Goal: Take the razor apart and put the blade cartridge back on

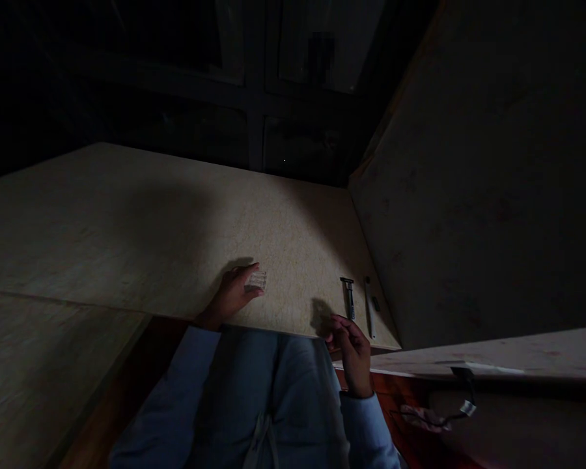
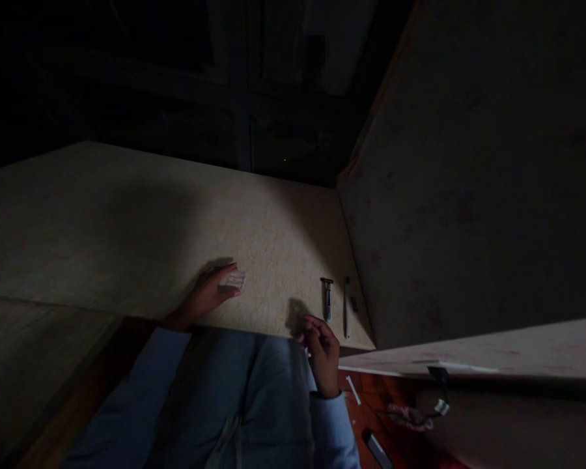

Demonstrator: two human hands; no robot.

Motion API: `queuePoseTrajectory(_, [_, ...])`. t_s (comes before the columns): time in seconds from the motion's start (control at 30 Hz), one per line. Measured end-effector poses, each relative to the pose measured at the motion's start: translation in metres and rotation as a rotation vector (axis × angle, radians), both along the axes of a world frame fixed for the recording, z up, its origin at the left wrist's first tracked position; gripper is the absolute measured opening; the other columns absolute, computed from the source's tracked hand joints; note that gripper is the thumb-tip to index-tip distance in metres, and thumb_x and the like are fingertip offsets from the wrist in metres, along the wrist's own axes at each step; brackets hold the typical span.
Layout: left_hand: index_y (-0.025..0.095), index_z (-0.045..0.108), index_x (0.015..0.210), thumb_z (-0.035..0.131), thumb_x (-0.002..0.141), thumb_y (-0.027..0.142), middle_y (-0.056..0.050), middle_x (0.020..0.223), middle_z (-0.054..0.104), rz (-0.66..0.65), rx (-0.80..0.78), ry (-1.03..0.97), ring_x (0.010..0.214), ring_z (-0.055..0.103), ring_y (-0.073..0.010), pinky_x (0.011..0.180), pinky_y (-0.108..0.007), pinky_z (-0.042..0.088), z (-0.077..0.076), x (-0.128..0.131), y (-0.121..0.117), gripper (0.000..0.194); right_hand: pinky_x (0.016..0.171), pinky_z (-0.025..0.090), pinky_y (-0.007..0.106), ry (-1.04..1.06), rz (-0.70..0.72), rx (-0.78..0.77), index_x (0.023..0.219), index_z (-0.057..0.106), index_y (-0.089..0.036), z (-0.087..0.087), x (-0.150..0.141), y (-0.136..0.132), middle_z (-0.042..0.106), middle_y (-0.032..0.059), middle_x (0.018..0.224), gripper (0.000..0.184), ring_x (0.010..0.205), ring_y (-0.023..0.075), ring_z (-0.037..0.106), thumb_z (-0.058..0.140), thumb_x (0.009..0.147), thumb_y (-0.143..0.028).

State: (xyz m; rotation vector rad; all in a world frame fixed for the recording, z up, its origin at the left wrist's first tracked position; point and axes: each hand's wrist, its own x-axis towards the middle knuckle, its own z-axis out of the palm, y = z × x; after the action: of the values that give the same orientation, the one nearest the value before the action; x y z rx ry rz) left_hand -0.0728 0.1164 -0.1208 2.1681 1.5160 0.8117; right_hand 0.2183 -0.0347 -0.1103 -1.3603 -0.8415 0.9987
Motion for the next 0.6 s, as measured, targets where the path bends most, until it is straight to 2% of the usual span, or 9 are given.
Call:
queuePoseTrajectory(0.13, [0.025,0.064,0.128,0.080,0.075,0.026,-0.009,0.117,0.071,-0.015,-0.002,-0.043,0.112,0.065,-0.0294,0.102,-0.048,0.051,-0.001,0.006,0.003,0.056,0.048,0.043,0.025,-0.001,-0.005,-0.007,0.101,0.073,-0.016,0.002,-0.001,-0.001,0.064,0.0003,0.060,0.038,0.052,0.0148,0.055,0.072,0.081,-0.049])
queuePoseTrajectory(0.27, [0.029,0.065,0.127,0.082,0.073,0.027,-0.009,0.117,0.072,-0.035,0.019,-0.106,0.110,0.066,-0.0291,0.101,-0.044,0.053,0.007,0.026,0.000,0.057,0.049,0.044,0.026,-0.005,-0.022,-0.001,0.099,0.074,-0.017,0.004,-0.004,-0.001,0.064,0.0003,0.060,0.037,0.051,0.0151,0.054,0.072,0.081,-0.050])
queuePoseTrajectory(0.47, [0.025,0.063,0.128,0.081,0.077,0.032,-0.009,0.121,0.070,-0.194,0.038,-0.124,0.111,0.065,-0.0254,0.100,-0.041,0.052,0.030,0.095,-0.006,0.055,0.054,0.047,0.027,0.037,-0.016,0.048,0.097,0.074,-0.018,0.001,-0.007,-0.001,0.065,-0.0001,0.059,0.032,0.053,0.0154,0.058,0.072,0.082,-0.047])
queuePoseTrajectory(0.6, [0.022,0.059,0.132,0.079,0.081,0.034,-0.010,0.124,0.069,-0.300,0.013,-0.100,0.117,0.062,-0.0247,0.102,-0.037,0.049,0.036,0.150,-0.004,0.057,0.054,0.046,0.026,0.091,-0.017,0.064,0.097,0.073,-0.019,-0.001,-0.007,-0.002,0.065,-0.0004,0.059,0.031,0.052,0.0140,0.057,0.072,0.083,-0.046])
